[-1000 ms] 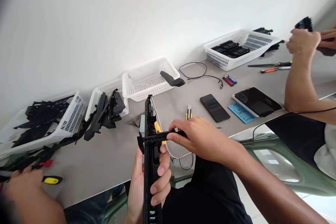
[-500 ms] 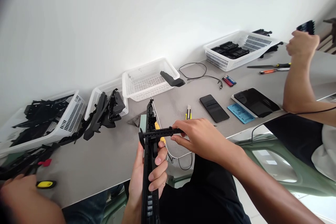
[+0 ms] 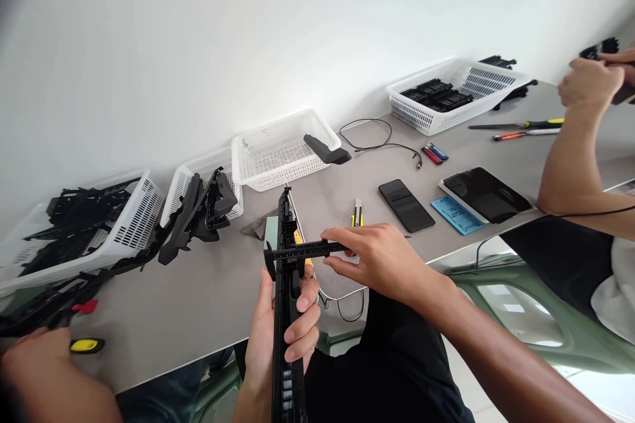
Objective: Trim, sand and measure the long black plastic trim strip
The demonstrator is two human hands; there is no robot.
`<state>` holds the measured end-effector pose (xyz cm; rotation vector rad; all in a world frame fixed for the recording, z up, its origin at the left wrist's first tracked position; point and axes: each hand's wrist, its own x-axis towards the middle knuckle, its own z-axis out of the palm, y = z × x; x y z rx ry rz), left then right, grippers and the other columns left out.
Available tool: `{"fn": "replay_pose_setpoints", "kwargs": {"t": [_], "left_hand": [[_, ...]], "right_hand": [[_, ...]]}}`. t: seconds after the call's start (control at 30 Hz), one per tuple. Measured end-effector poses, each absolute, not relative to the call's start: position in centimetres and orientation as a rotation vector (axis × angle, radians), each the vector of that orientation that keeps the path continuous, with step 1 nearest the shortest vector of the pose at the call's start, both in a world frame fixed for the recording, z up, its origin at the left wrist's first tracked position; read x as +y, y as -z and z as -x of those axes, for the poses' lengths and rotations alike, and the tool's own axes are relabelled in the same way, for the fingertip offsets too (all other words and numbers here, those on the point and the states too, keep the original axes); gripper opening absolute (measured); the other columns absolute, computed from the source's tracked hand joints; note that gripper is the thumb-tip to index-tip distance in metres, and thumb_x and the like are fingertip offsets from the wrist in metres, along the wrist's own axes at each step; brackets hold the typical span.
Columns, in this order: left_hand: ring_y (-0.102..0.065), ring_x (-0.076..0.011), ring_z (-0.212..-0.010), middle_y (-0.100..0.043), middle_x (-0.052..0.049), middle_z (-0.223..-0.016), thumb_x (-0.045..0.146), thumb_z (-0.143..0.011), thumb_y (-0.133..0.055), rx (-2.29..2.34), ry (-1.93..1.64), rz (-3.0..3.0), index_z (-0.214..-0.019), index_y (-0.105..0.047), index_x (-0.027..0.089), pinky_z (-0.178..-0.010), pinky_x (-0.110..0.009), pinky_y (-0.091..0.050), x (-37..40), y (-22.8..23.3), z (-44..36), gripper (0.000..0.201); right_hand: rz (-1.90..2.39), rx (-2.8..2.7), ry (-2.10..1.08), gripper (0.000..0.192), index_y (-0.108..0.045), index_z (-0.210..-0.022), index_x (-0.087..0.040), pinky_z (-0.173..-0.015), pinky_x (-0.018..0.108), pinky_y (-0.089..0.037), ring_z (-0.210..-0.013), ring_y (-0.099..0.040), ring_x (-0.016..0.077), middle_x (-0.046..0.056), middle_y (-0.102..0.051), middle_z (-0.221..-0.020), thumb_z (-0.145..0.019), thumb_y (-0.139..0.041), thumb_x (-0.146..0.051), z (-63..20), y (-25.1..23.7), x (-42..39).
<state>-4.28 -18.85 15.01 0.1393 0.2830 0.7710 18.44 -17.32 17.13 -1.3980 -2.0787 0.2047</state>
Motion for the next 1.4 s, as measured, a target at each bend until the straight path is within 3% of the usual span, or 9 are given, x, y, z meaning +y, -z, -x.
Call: {"fn": "replay_pose_setpoints", "kwargs": {"t": [0.1, 0.2, 0.33, 0.43, 0.57, 0.73, 0.97, 1.4], "left_hand": [[-0.027, -0.0023, -0.045, -0.055, 0.002, -0.085, 0.072, -0.105, -0.056, 0.330, -0.779, -0.150, -0.131, -0.067, 0.017, -0.033, -0.013, -0.031, -18.6, -14.2, 4.3, 0.061], [-0.025, -0.0036, -0.045, -0.052, 0.002, -0.084, 0.063, -0.110, -0.053, 0.401, -0.816, -0.146, -0.121, -0.068, 0.019, -0.034, -0.014, -0.030, -17.8, -13.6, 4.5, 0.048], [-0.026, -0.0046, -0.047, -0.046, 0.004, -0.076, 0.059, -0.109, -0.057, 0.512, -0.890, -0.112, -0.110, -0.068, 0.017, -0.037, -0.014, -0.030, -15.9, -13.8, 4.8, 0.044], [-0.034, -0.0058, -0.053, -0.045, 0.003, -0.077, 0.055, -0.112, -0.053, 0.540, -0.913, -0.065, -0.104, -0.067, 0.015, -0.046, -0.014, -0.037, -14.6, -14.8, 4.7, 0.043], [-0.036, -0.0072, -0.056, -0.045, 0.002, -0.079, 0.054, -0.114, -0.046, 0.534, -0.920, -0.015, -0.103, -0.067, 0.013, -0.051, -0.017, -0.038, -14.0, -15.5, 4.2, 0.047], [-0.036, -0.0109, -0.062, -0.047, 0.000, -0.081, 0.057, -0.111, -0.053, 0.529, -0.939, -0.073, -0.107, -0.069, 0.015, -0.056, -0.020, -0.042, -14.4, -14.3, 3.8, 0.045], [-0.040, -0.0111, -0.065, -0.049, -0.002, -0.087, 0.058, -0.108, -0.059, 0.514, -0.910, -0.046, -0.109, -0.069, 0.014, -0.051, -0.018, -0.042, -14.6, -14.0, 3.8, 0.045], [-0.044, -0.0106, -0.066, -0.052, -0.003, -0.088, 0.057, -0.111, -0.054, 0.485, -0.915, 0.012, -0.108, -0.068, 0.014, -0.050, -0.016, -0.045, -14.6, -13.8, 3.8, 0.045]], "right_hand": [[1.387, -1.994, -0.145, 0.027, -0.077, -0.125, -0.020, -0.062, 0.028, -0.051, -0.062, -0.073, 0.0162, 0.003, -0.082, -0.083, -0.103, -0.074, -0.035, -18.9, -17.1, -17.2], [1.376, -1.932, -0.125, 0.029, -0.077, -0.126, -0.020, -0.059, 0.028, -0.050, -0.056, -0.068, 0.0143, 0.001, -0.080, -0.081, -0.103, -0.073, -0.036, -19.0, -17.6, -17.7], [1.218, -2.020, -0.219, 0.024, -0.075, -0.125, -0.020, -0.062, 0.028, -0.051, -0.066, -0.073, 0.0164, 0.005, -0.083, -0.089, -0.105, -0.071, -0.033, -18.0, -18.5, -19.4], [1.135, -2.112, -0.232, 0.022, -0.074, -0.124, -0.019, -0.059, 0.030, -0.047, -0.061, -0.068, 0.0169, 0.003, -0.079, -0.081, -0.108, -0.070, -0.033, -17.1, -18.5, -20.4], [1.168, -2.108, -0.213, 0.021, -0.075, -0.123, -0.018, -0.056, 0.030, -0.044, -0.059, -0.066, 0.0169, 0.003, -0.077, -0.077, -0.109, -0.067, -0.031, -16.9, -17.7, -20.7], [1.199, -2.083, -0.203, 0.023, -0.075, -0.125, -0.020, -0.057, 0.030, -0.047, -0.060, -0.069, 0.0173, 0.005, -0.081, -0.083, -0.106, -0.069, -0.031, -17.4, -17.0, -20.6], [1.243, -2.090, -0.228, 0.024, -0.078, -0.124, -0.022, -0.061, 0.028, -0.051, -0.065, -0.074, 0.0184, 0.005, -0.083, -0.084, -0.104, -0.069, -0.031, -17.4, -16.9, -20.4], [1.224, -2.095, -0.138, 0.020, -0.077, -0.115, -0.018, -0.056, 0.030, -0.044, -0.057, -0.066, 0.0167, 0.001, -0.077, -0.074, -0.100, -0.067, -0.025, -17.1, -16.9, -20.0]]}}
